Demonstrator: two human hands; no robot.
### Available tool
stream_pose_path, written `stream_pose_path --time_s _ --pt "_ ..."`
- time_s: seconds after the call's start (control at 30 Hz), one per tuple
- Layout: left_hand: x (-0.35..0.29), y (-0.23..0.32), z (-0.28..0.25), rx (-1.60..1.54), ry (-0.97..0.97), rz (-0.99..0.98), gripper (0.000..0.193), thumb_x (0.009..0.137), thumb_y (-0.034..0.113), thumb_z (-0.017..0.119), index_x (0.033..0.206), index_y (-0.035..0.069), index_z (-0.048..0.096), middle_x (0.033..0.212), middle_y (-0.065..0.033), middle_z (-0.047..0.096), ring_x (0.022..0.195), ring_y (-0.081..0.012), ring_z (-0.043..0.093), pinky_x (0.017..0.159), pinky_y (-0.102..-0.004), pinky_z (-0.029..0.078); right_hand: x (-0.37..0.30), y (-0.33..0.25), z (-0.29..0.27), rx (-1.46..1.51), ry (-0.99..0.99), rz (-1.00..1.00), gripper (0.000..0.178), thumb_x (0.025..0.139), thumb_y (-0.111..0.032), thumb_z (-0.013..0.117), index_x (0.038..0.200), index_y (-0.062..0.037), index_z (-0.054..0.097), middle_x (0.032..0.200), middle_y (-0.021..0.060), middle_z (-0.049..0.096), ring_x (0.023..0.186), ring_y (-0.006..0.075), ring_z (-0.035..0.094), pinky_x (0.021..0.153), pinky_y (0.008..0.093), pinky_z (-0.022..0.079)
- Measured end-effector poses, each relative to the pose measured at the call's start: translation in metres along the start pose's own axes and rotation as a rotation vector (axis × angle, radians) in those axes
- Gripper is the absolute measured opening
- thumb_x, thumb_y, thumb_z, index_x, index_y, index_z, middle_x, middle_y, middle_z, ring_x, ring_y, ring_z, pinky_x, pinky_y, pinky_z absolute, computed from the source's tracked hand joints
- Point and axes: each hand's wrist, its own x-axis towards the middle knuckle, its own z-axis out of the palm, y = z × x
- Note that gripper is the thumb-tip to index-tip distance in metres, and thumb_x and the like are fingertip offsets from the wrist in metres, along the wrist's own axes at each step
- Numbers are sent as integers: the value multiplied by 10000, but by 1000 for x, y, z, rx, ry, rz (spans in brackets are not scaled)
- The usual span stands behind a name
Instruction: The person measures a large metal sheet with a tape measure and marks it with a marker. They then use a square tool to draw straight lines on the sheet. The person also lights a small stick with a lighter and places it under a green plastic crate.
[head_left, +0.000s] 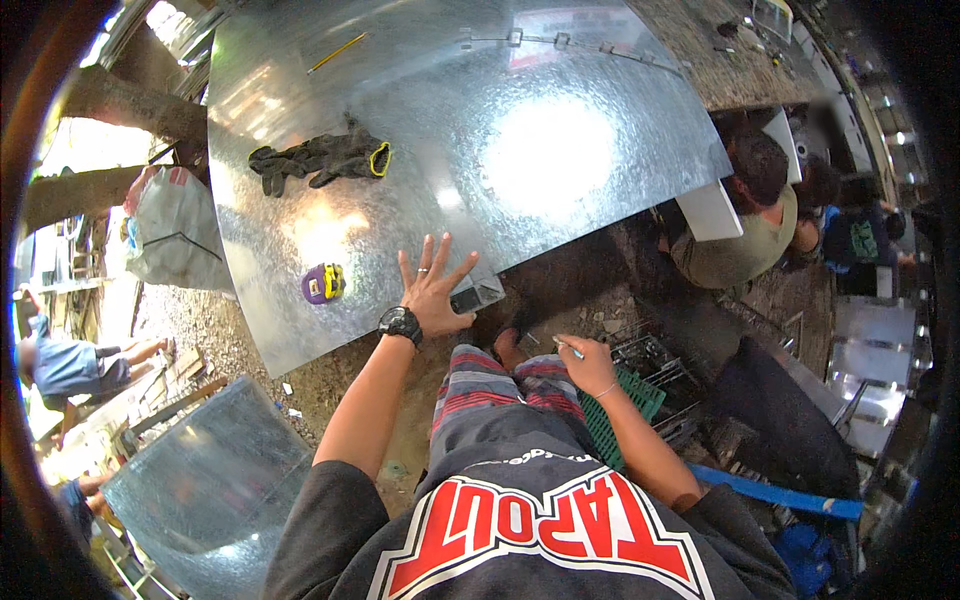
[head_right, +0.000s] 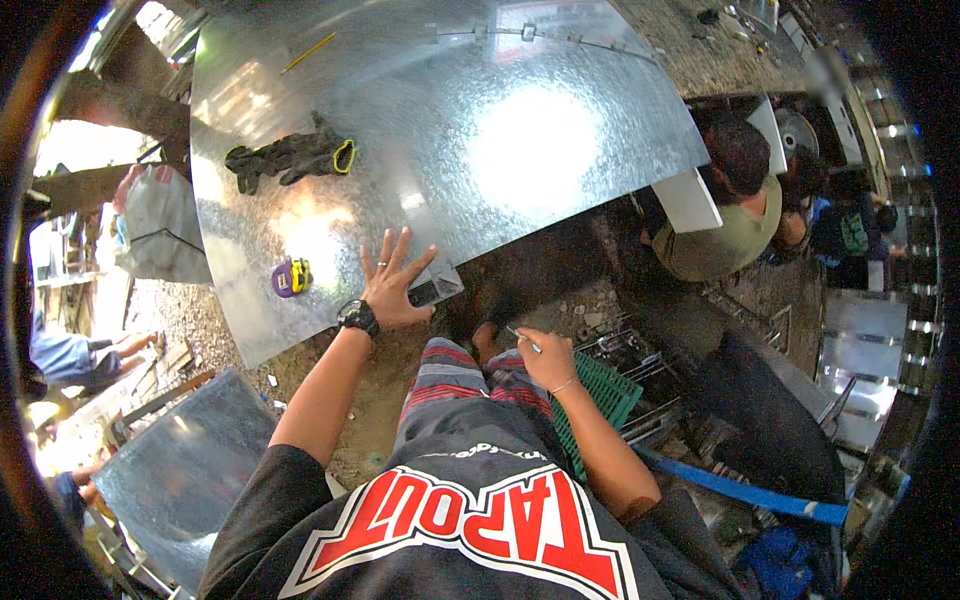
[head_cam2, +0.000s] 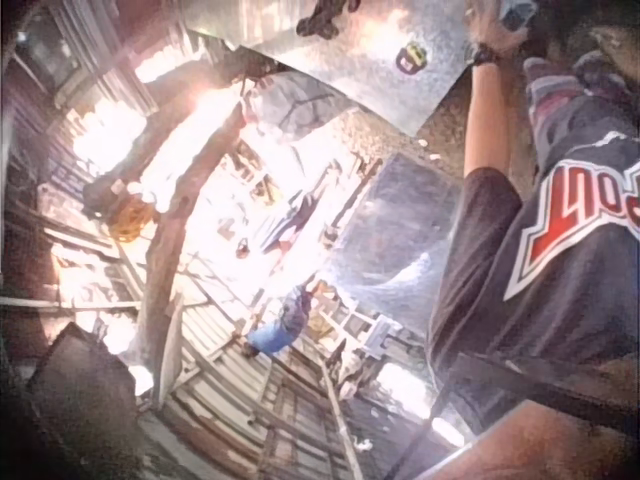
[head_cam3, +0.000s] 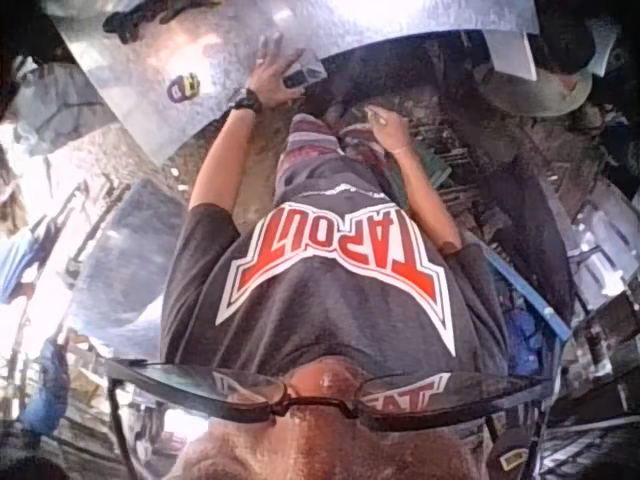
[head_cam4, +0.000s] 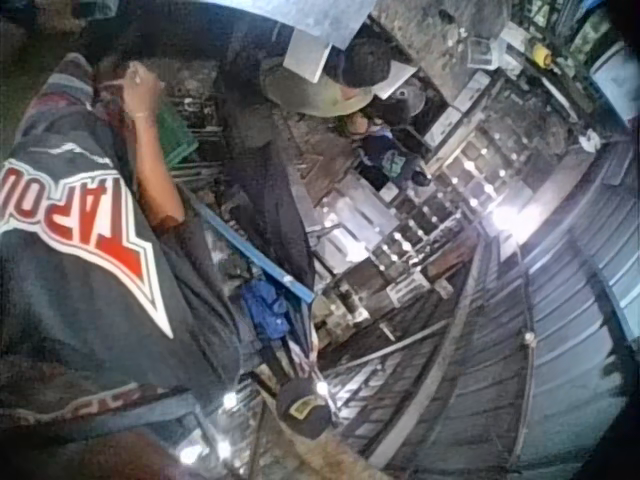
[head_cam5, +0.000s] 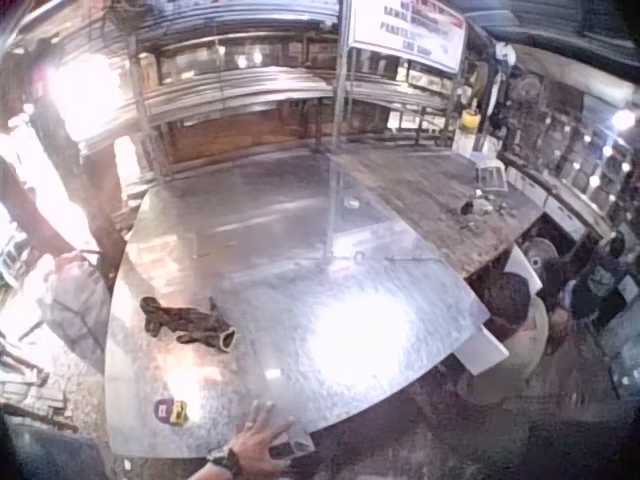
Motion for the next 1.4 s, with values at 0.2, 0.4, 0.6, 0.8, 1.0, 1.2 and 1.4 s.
stream_pose_path --time_s 0.2,0.4,0.6,0.8,1.0,1.2,1.4 --pt "-8 -8 1 33 5 13 1204 647 539 863 1681 424 256 1790 -151 29 1638 -432 -24 1200 -791 -80 -15 6 17 189 56 148 362 1013 -256 666 1248 5 752 1224 204 763 1150 325 735 995 398 553" --pt "-2 0 0 69 -3 -12 1203 646 558 872 1678 441 264 1797 -128 14 1640 -419 -59 1211 -763 -86 -35 9 48 284 145 184 363 1003 -261 649 1233 1 752 1205 227 754 1156 365 728 1008 405 555" --pt "4 -3 9 103 12 -24 1237 609 615 853 1667 502 223 1799 -104 5 1627 -460 -75 1157 -835 -94 -41 -13 56 263 109 190 375 1011 -272 639 1255 -8 744 1253 224 738 1194 379 704 1023 417 542" --pt "4 4 7 105 -10 -39 1221 629 605 874 1672 473 252 1799 -106 15 1631 -437 -94 1157 -829 -96 -36 -23 58 292 144 149 385 1021 -282 631 1275 -12 734 1249 220 739 1195 380 702 1020 422 545" --pt "6 -3 11 121 -9 -42 1237 618 635 861 1667 506 219 1801 -73 -9 1630 -435 -100 1153 -843 -90 -24 -30 58 316 173 122 378 1025 -285 629 1269 -19 740 1248 216 740 1192 382 702 1017 425 546" --pt "7 -2 13 132 -8 -46 1237 615 648 852 1663 520 208 1801 -65 -14 1631 -429 -103 1157 -842 -95 -10 -47 60 376 207 70 388 1029 -303 637 1291 -35 736 1244 206 745 1160 381 710 1000 434 551" --pt "6 0 10 121 -5 -41 1221 616 643 853 1659 515 231 1801 -70 -4 1632 -431 -91 1161 -835 -105 18 -81 50 335 268 -105 379 1035 -296 640 1310 -51 730 1217 176 759 1088 368 705 945 459 553"
